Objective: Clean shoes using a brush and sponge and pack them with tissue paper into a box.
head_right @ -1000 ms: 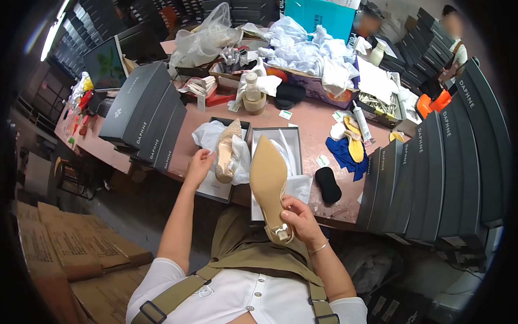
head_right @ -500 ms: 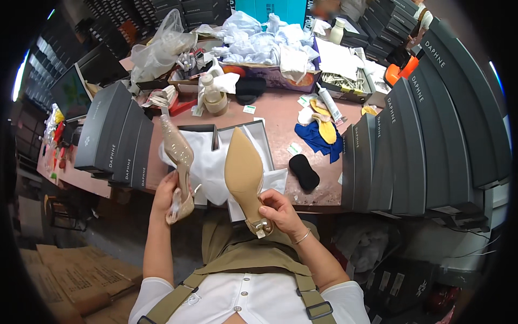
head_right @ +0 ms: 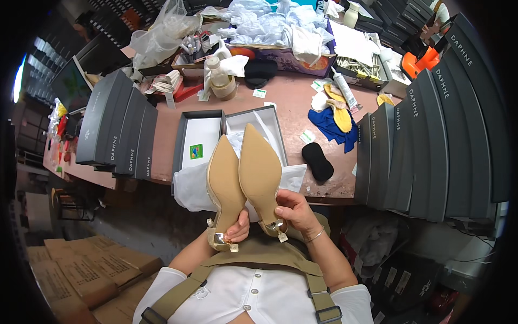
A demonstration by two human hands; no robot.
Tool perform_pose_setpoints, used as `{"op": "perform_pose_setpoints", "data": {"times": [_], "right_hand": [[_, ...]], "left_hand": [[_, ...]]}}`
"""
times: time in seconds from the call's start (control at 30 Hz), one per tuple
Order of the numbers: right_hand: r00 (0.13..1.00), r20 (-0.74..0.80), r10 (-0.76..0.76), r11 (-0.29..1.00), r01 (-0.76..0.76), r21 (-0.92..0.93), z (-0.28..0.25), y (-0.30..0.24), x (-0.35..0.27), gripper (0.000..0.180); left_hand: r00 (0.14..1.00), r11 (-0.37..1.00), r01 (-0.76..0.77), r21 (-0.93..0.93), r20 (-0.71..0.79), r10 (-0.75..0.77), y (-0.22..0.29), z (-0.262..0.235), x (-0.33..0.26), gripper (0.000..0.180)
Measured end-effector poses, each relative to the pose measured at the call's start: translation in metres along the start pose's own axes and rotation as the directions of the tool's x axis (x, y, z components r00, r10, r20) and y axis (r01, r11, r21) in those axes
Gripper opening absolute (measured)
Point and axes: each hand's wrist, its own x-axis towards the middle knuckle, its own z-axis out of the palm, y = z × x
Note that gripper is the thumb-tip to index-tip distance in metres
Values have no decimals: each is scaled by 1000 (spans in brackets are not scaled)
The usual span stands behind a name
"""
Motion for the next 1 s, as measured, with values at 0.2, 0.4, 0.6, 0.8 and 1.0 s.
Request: {"op": "perform_pose_setpoints", "data": {"times": [0.2, 0.4, 0.6, 0.8, 1.0], "right_hand": [[985, -171, -8, 999, 1, -38, 4, 5, 22, 46], [957, -288, -28, 999, 15, -47, -4, 32, 91, 39], [948, -317, -25, 983, -35, -182, 2, 31, 107, 42], [993, -45, -105, 12, -44, -999, 20, 3, 87, 59], [977, 162, -139, 805, 206, -556, 68, -50, 79, 96]], "left_hand": [[794, 909, 194, 369, -604, 76, 60, 38, -18, 47], [385, 474, 689, 548, -831, 401, 180, 25, -31, 35], [412, 356, 729, 584, -790, 454, 225, -30, -68, 37], [616, 614, 375, 695, -681, 396, 175, 68, -24, 28], [823, 922, 119, 369, -555, 116, 69, 86, -20, 45]]}}
